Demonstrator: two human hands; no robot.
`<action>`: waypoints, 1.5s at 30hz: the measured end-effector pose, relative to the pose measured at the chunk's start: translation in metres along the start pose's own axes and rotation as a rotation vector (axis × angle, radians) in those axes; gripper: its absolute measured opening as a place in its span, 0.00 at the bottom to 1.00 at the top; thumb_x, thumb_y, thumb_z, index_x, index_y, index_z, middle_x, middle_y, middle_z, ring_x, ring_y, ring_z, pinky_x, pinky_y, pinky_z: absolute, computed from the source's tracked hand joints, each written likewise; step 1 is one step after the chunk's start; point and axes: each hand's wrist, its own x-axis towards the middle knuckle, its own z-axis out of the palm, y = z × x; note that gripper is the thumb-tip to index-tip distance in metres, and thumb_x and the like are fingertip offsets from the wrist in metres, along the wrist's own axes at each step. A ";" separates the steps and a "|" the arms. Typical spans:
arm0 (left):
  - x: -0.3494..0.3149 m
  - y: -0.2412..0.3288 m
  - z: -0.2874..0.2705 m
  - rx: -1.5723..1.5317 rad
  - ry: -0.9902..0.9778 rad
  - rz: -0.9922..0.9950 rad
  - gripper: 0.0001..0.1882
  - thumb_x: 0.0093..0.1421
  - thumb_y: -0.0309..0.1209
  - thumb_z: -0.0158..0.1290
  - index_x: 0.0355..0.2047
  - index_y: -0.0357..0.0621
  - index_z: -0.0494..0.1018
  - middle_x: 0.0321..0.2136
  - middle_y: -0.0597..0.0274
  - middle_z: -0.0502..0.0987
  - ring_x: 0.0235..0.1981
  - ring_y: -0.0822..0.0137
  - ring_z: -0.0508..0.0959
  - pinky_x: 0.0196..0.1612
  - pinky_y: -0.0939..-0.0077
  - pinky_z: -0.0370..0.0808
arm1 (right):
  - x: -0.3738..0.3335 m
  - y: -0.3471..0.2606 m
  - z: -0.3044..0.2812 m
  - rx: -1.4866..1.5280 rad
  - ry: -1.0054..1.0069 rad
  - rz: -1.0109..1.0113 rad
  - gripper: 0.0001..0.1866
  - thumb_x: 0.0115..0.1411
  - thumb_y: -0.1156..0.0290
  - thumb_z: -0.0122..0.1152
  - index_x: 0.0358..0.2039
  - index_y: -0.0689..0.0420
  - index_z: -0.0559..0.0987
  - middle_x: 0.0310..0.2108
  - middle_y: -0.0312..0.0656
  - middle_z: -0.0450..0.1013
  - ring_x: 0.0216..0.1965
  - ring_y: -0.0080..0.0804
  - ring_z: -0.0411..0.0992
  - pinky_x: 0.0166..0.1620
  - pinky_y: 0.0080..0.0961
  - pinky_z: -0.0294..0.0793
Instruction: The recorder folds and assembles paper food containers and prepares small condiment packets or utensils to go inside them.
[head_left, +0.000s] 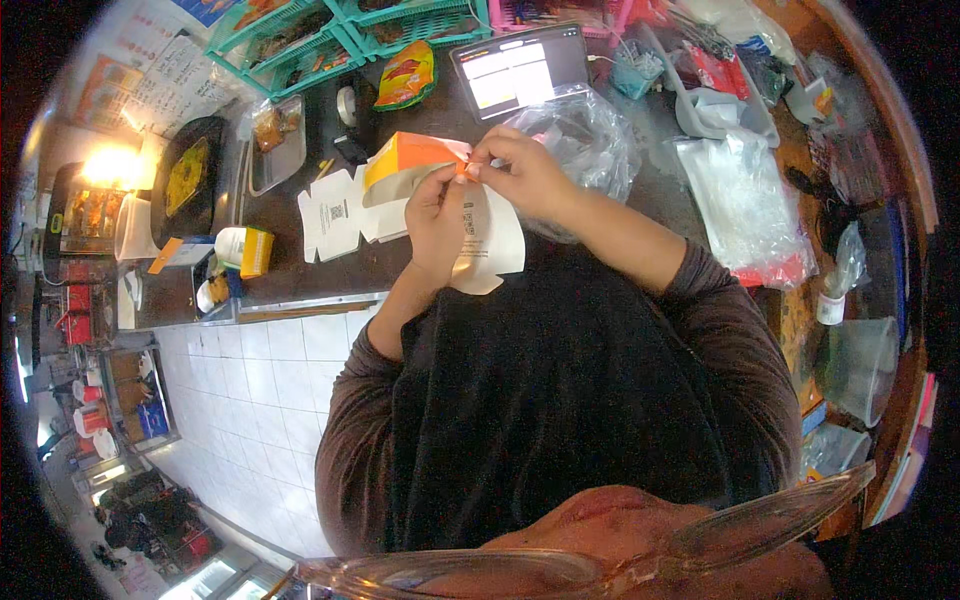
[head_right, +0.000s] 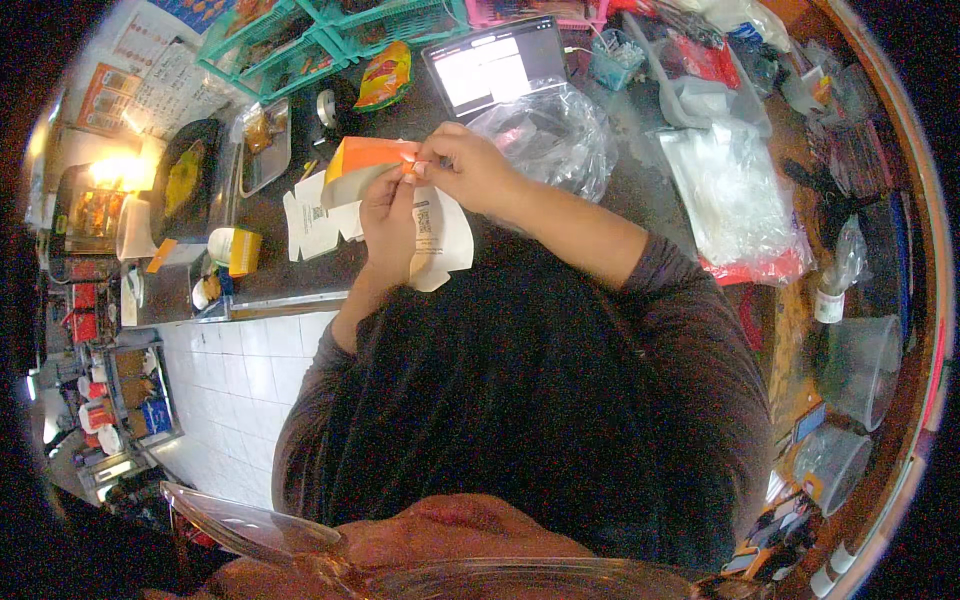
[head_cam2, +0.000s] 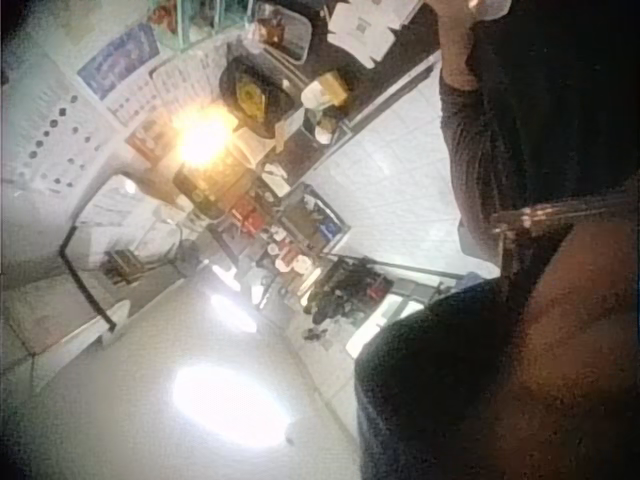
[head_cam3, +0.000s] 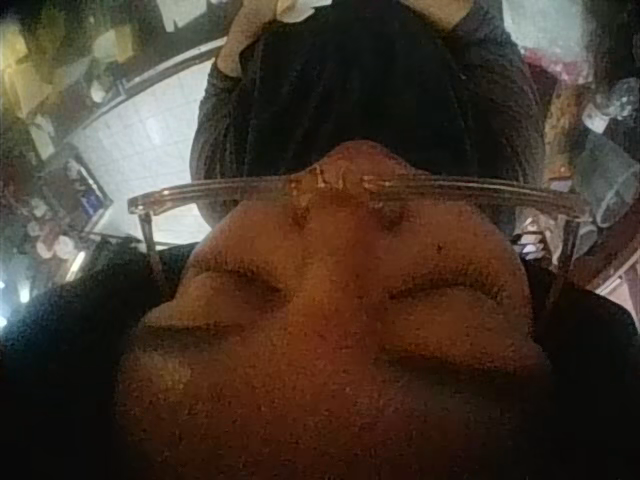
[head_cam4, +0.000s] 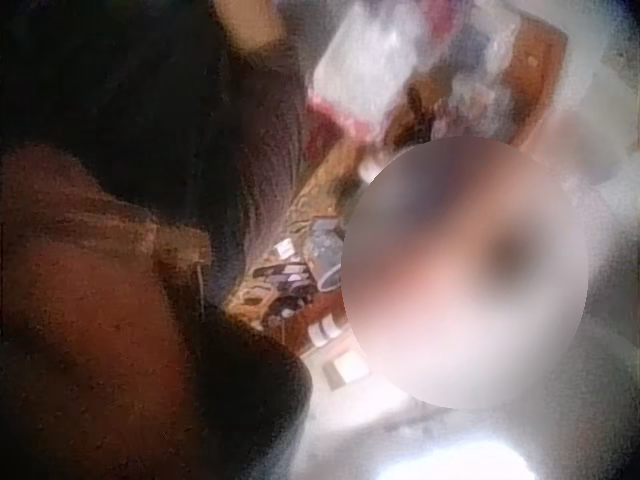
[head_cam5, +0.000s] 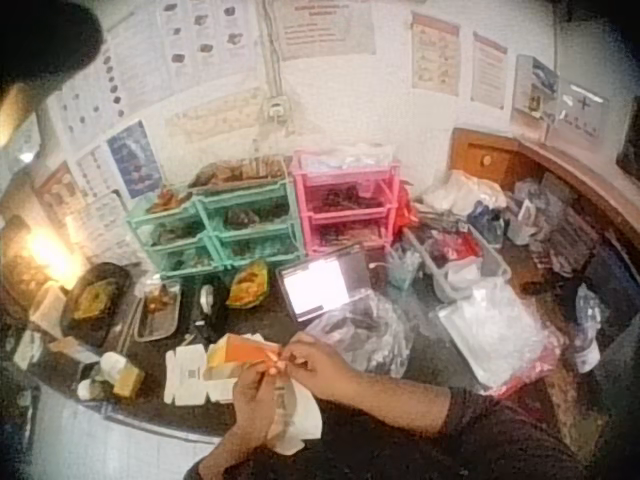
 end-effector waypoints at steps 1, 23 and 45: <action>0.000 -0.001 -0.001 0.000 -0.001 0.000 0.07 0.57 0.23 0.46 0.36 0.36 0.69 0.30 0.66 0.72 0.31 0.79 0.69 0.36 0.85 0.67 | -0.001 0.000 -0.001 0.000 0.001 0.000 0.06 0.49 0.72 0.58 0.26 0.61 0.73 0.26 0.39 0.66 0.30 0.29 0.66 0.32 0.23 0.65; -0.005 0.000 -0.003 0.011 -0.168 -0.137 0.16 0.61 0.31 0.40 0.47 0.38 0.64 0.40 0.60 0.70 0.42 0.71 0.69 0.47 0.78 0.63 | -0.001 0.001 -0.004 -0.093 -0.103 0.057 0.07 0.45 0.75 0.57 0.27 0.61 0.74 0.28 0.40 0.69 0.32 0.32 0.68 0.35 0.24 0.68; -0.011 0.009 0.002 -0.076 -0.092 -0.005 0.12 0.54 0.24 0.50 0.40 0.39 0.70 0.33 0.68 0.73 0.33 0.78 0.70 0.38 0.84 0.66 | -0.005 -0.026 -0.015 -0.318 -0.184 -0.088 0.06 0.48 0.71 0.56 0.25 0.59 0.75 0.27 0.42 0.69 0.31 0.38 0.69 0.34 0.30 0.68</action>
